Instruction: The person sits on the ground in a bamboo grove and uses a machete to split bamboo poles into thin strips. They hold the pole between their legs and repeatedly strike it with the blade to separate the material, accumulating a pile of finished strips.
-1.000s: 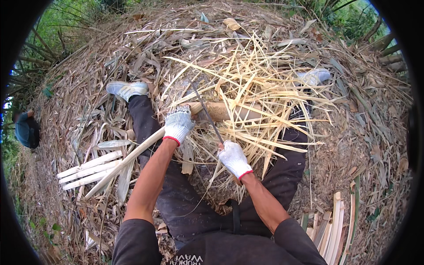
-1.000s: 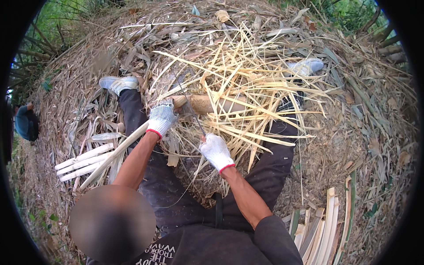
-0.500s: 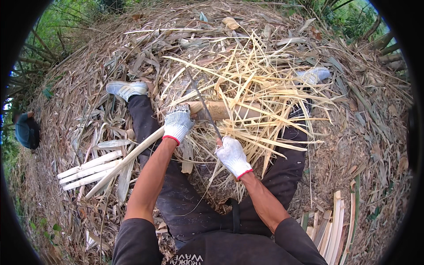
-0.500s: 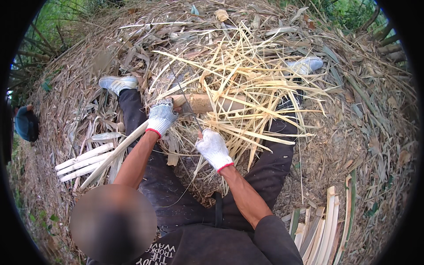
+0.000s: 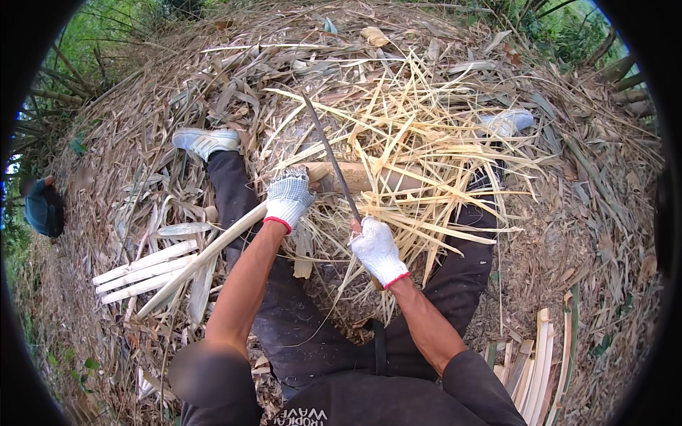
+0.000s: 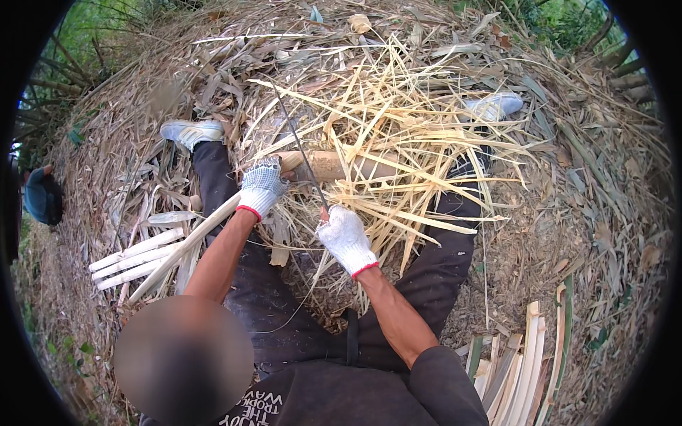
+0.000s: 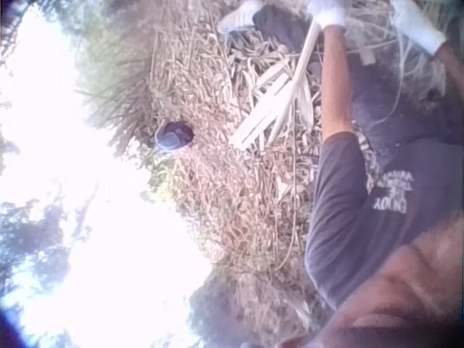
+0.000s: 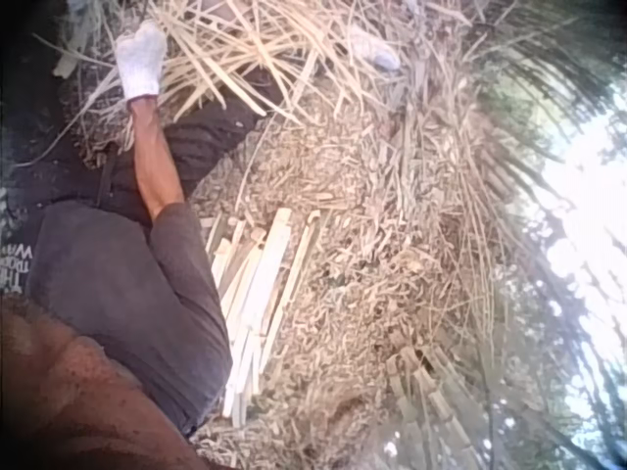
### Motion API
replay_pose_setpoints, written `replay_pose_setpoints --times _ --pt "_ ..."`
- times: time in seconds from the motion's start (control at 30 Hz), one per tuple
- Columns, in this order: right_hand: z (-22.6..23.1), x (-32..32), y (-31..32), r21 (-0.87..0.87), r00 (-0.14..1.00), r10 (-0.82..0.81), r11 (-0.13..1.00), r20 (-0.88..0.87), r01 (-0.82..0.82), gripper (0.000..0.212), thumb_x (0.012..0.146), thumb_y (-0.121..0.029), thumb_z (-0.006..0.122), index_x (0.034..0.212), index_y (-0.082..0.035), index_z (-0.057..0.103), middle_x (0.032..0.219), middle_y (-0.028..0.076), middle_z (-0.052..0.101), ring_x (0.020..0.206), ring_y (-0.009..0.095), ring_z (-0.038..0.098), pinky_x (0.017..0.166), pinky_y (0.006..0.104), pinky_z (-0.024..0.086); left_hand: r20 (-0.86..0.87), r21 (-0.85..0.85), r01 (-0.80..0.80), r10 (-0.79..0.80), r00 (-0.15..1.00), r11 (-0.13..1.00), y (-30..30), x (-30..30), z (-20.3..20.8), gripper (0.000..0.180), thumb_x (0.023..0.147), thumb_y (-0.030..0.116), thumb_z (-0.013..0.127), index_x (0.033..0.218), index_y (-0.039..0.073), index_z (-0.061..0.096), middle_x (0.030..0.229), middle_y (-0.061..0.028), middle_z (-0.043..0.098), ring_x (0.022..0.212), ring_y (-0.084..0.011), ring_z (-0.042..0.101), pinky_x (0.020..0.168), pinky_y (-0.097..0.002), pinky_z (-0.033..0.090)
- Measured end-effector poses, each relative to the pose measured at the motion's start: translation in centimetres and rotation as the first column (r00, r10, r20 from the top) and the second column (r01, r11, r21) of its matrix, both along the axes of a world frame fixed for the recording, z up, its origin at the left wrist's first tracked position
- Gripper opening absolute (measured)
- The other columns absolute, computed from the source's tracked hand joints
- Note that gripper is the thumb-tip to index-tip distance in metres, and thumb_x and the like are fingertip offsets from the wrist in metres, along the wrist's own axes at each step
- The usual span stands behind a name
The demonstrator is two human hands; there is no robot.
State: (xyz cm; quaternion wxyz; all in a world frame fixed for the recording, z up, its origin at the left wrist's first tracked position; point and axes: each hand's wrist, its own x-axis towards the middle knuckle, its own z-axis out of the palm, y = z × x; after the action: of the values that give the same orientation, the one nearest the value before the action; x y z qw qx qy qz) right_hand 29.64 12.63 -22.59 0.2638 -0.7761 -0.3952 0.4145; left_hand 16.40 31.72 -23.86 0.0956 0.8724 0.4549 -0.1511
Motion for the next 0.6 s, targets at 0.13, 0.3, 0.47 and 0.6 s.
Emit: replay_pose_setpoints --times 0.13,0.3,0.47,0.6 --pt "-1.8 0.3 -0.8 -0.034 0.999 0.047 0.998 -0.025 -0.048 0.037 0.097 -0.030 0.052 0.085 0.004 0.063 0.082 0.031 0.063 0.083 0.049 0.062 0.074 0.0520 0.048 0.001 -0.018 0.014 -0.014 1.000 1.000 0.3 0.0 -0.1 0.046 0.089 0.040 0.066 0.114 0.001 0.062 0.106 -0.0222 0.068 0.100 -0.0354 0.067 0.087 -0.0457 0.052" --pt "-4.1 0.9 -1.6 -0.049 0.980 -0.055 0.998 -0.192 0.046 0.036 0.096 -0.030 0.056 0.088 0.004 0.062 0.073 0.023 0.065 0.066 0.038 0.065 0.064 0.0461 0.052 0.033 0.015 0.004 -0.005 0.999 1.000 -0.8 0.0 0.9 0.041 0.085 0.034 0.067 0.115 0.005 0.063 0.104 -0.0209 0.068 0.099 -0.0348 0.066 0.086 -0.0462 0.053" --pt "-3.5 2.7 -1.9 -0.262 0.707 -0.317 0.946 -0.632 0.190 0.033 0.099 -0.031 0.060 0.090 0.001 0.056 0.064 0.009 0.059 0.047 0.020 0.059 0.045 0.0347 0.050 0.164 0.092 0.005 -0.020 0.986 0.996 -4.2 -1.3 5.4 0.032 0.082 0.030 0.070 0.103 0.006 0.064 0.096 -0.0190 0.067 0.089 -0.0354 0.066 0.079 -0.0464 0.053" --pt "-4.8 3.0 -3.5 -0.234 0.811 -0.327 0.942 -0.486 0.240 0.037 0.099 -0.032 0.061 0.106 0.004 0.059 0.071 0.011 0.064 0.052 0.020 0.063 0.047 0.0341 0.053 0.357 0.281 0.056 -0.158 0.921 0.958 -8.7 -2.9 12.5 0.032 0.079 0.027 0.079 0.098 0.006 0.064 0.084 -0.0154 0.065 0.077 -0.0348 0.063 0.070 -0.0461 0.050"
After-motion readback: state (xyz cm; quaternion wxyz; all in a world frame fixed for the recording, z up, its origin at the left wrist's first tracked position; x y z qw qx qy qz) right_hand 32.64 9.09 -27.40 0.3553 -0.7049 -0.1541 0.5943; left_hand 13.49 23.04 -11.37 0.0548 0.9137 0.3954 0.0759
